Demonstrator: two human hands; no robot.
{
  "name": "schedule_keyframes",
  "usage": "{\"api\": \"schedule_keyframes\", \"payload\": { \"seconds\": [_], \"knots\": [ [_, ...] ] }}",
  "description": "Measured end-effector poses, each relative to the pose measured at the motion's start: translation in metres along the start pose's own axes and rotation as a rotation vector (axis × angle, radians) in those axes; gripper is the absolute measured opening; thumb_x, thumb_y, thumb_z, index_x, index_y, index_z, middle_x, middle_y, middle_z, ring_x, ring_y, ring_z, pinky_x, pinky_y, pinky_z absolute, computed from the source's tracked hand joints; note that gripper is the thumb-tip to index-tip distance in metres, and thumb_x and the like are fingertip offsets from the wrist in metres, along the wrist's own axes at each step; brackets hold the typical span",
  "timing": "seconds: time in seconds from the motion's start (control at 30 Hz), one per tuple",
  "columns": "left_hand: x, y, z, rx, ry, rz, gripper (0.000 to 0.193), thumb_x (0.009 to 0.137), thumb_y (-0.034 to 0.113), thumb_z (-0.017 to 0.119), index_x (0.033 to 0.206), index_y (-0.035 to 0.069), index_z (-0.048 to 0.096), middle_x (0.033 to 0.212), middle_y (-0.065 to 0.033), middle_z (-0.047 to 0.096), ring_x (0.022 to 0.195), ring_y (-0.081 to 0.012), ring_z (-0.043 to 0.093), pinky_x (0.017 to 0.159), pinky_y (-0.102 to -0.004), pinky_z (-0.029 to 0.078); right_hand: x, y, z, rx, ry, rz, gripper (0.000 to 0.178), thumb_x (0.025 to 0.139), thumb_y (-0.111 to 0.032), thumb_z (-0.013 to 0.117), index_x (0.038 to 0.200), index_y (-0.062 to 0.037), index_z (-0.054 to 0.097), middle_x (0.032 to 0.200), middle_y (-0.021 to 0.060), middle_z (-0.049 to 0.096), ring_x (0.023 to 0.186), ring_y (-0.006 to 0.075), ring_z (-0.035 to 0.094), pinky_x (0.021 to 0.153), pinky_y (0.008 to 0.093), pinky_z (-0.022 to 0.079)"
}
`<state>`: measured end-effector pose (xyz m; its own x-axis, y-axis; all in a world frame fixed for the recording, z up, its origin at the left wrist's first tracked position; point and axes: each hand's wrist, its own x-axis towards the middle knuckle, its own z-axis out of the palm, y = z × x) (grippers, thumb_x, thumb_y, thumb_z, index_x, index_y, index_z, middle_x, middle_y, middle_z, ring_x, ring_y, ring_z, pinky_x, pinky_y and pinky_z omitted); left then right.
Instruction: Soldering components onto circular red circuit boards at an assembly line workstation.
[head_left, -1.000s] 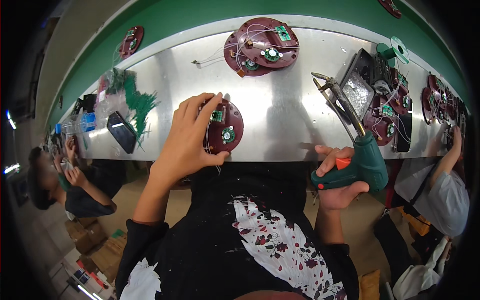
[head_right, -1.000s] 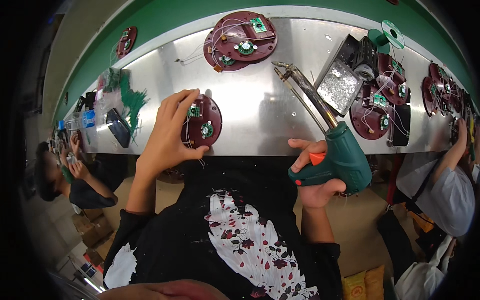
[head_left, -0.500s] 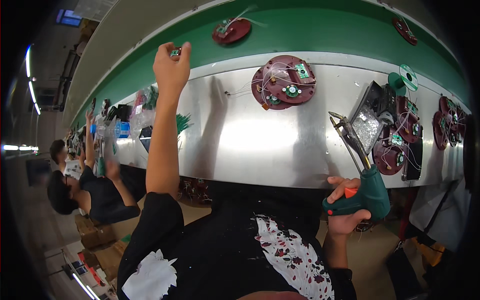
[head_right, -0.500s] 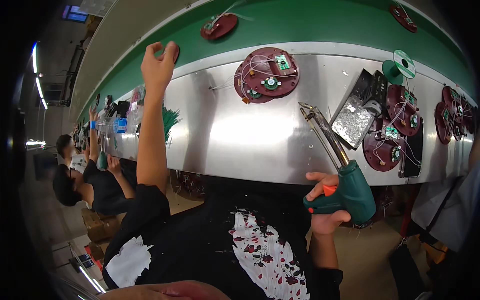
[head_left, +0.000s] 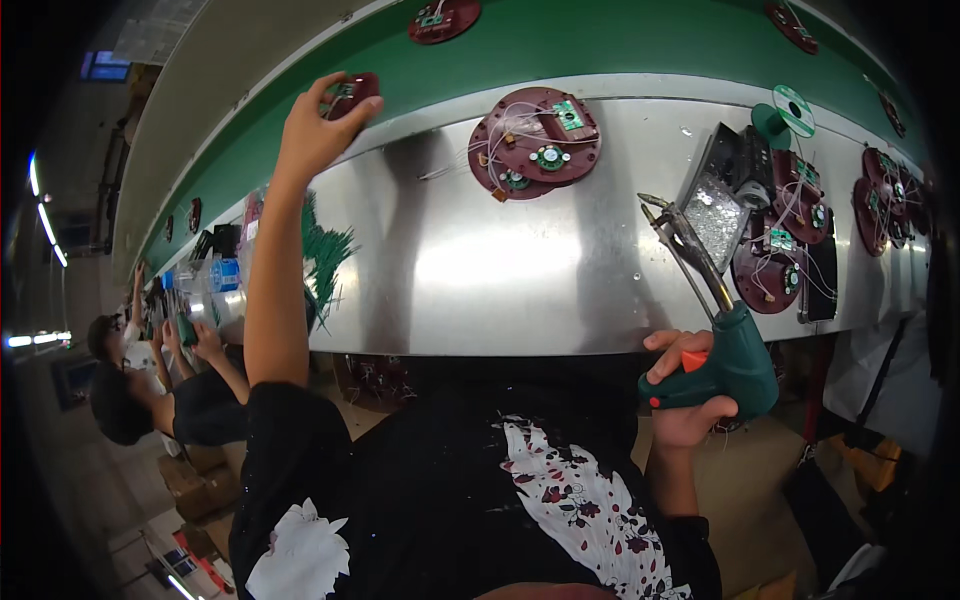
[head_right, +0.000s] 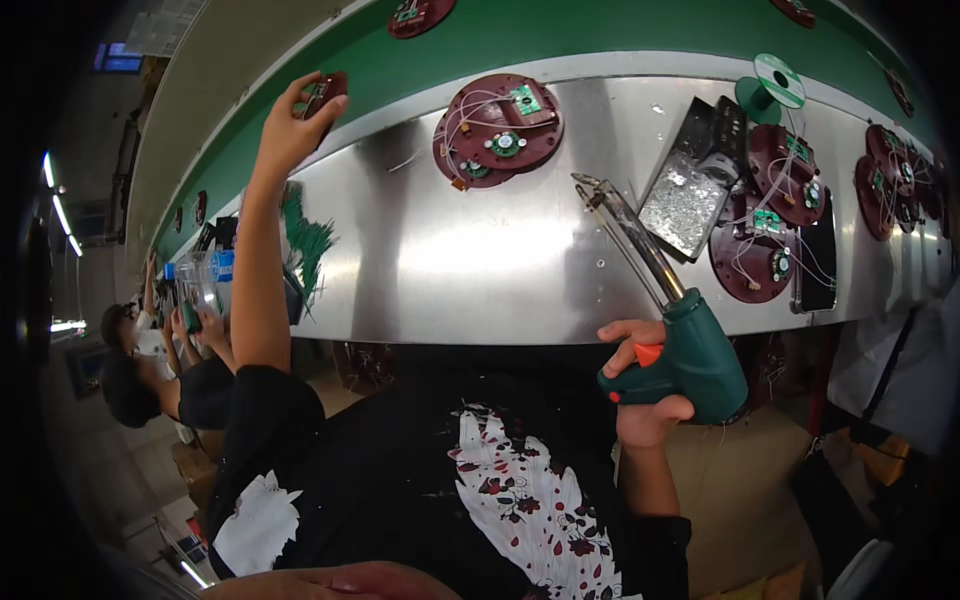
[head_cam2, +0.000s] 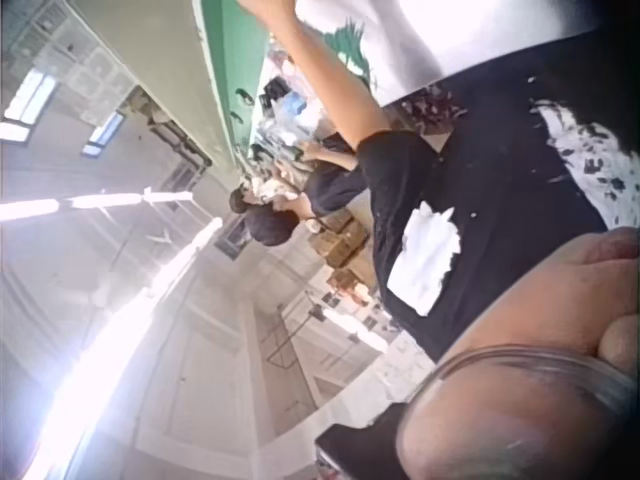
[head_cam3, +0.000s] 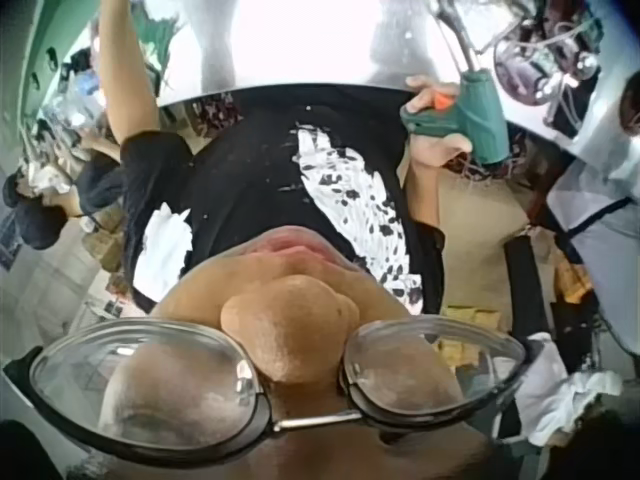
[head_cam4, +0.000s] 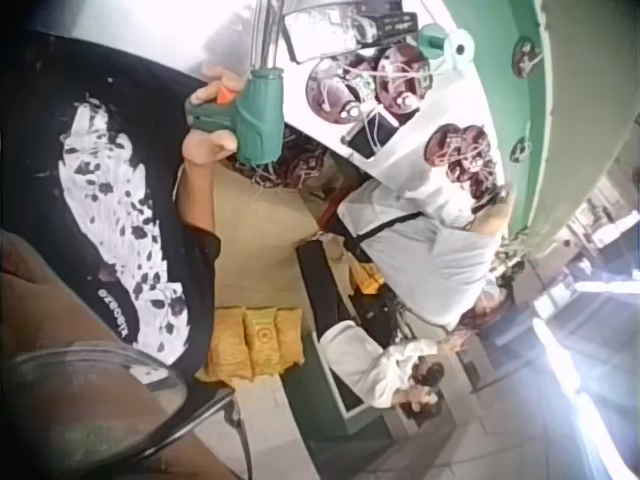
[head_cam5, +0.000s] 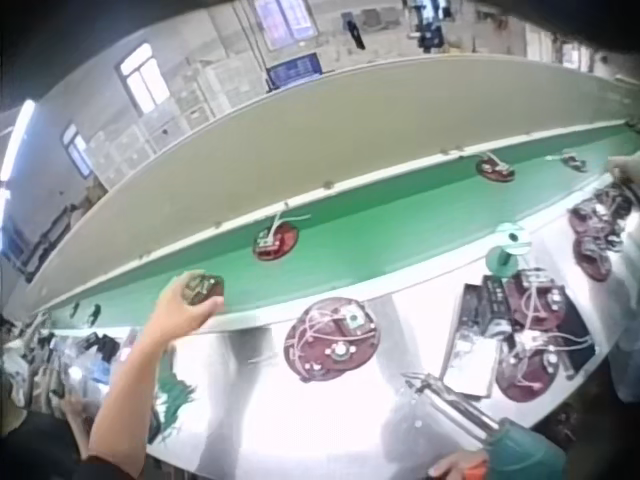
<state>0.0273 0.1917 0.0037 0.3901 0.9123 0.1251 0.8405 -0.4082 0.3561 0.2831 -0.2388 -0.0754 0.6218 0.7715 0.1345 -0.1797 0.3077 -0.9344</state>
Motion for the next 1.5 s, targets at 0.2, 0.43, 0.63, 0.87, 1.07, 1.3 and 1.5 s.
{"api": "schedule_keyframes", "payload": {
  "seconds": [0.2, 0.43, 0.63, 0.87, 1.07, 1.3, 1.5],
  "knots": [
    [-0.165, 0.113, -0.003, 0.076, -0.207, 0.280, 0.084, 0.072, 0.045, 0.089, 0.140, 0.008, 0.057, 0.129, -0.0211, 0.052, 0.117, -0.0409, 0.057, 0.096, -0.0482, 0.051, -0.003, 0.011, 0.000, 0.000, -0.113, 0.002, 0.087, 0.093, -0.082, 0.039, 0.118, 0.0008, 0.052, 0.076, 0.0076, 0.059, 0.070, 0.0175, 0.057, 0.089, 0.0439, 0.050],
    [-0.223, 0.132, 0.051, 0.149, 0.046, 0.149, 0.073, 0.078, 0.032, 0.086, 0.138, 0.002, 0.057, 0.137, -0.0216, 0.052, 0.125, -0.0426, 0.050, 0.104, -0.0481, 0.044, 0.015, 0.012, 0.030, 0.503, -0.224, 0.119, 0.082, 0.098, -0.075, 0.038, 0.123, 0.0016, 0.051, 0.078, 0.0073, 0.057, 0.066, 0.0178, 0.055, 0.096, 0.0478, 0.050],
    [-0.246, 0.164, 0.058, -0.955, -0.300, 0.265, 0.046, 0.091, 0.013, 0.076, 0.131, -0.003, 0.062, 0.124, -0.0208, 0.067, 0.112, -0.0300, 0.067, 0.095, -0.0398, 0.054, 0.013, 0.001, 0.050, 0.509, -0.166, 0.124, 0.082, 0.098, -0.076, 0.039, 0.123, 0.0015, 0.050, 0.076, 0.0068, 0.055, 0.064, 0.0166, 0.054, 0.108, 0.0543, 0.046],
    [-0.244, 0.142, 0.039, -1.490, -0.620, -0.209, 0.025, 0.097, 0.005, 0.067, 0.118, -0.008, 0.065, 0.102, -0.0146, 0.075, 0.087, -0.0185, 0.073, 0.083, -0.0287, 0.057, -0.004, 0.007, 0.046, 0.160, -0.159, -0.050, 0.087, 0.094, -0.080, 0.041, 0.123, 0.0018, 0.050, 0.076, 0.0075, 0.055, 0.064, 0.0161, 0.054, 0.106, 0.0547, 0.048],
    [-0.237, 0.063, 0.014, -0.670, -0.226, 0.002, 0.040, 0.091, 0.015, 0.077, 0.126, -0.001, 0.065, 0.118, -0.0173, 0.070, 0.104, -0.0250, 0.069, 0.091, -0.0350, 0.054, -0.010, 0.014, 0.026, 0.119, -0.181, 0.024, 0.091, 0.091, -0.083, 0.043, 0.124, 0.0022, 0.050, 0.079, 0.0073, 0.055, 0.066, 0.0167, 0.056, 0.088, 0.0473, 0.054],
    [-0.250, 0.059, 0.029, -0.026, -0.008, 0.225, 0.066, 0.077, 0.028, 0.086, 0.137, 0.011, 0.063, 0.139, -0.0175, 0.058, 0.128, -0.0355, 0.055, 0.107, -0.0450, 0.043, -0.009, 0.024, 0.053, 0.122, -0.287, 0.120, 0.092, 0.090, -0.083, 0.044, 0.124, 0.0020, 0.050, 0.080, 0.0073, 0.056, 0.069, 0.0171, 0.058, 0.081, 0.0441, 0.054],
    [-0.257, 0.027, 0.009, -0.220, 0.159, -0.054, 0.034, 0.085, 0.019, 0.079, 0.115, 0.005, 0.070, 0.121, -0.0170, 0.063, 0.112, -0.0357, 0.059, 0.095, -0.0433, 0.048, -0.008, 0.021, 0.069, 0.118, -0.332, 0.176, 0.094, 0.089, -0.084, 0.045, 0.125, 0.0022, 0.049, 0.079, 0.0075, 0.056, 0.071, 0.0180, 0.059, 0.079, 0.0410, 0.054]
  ]
}}
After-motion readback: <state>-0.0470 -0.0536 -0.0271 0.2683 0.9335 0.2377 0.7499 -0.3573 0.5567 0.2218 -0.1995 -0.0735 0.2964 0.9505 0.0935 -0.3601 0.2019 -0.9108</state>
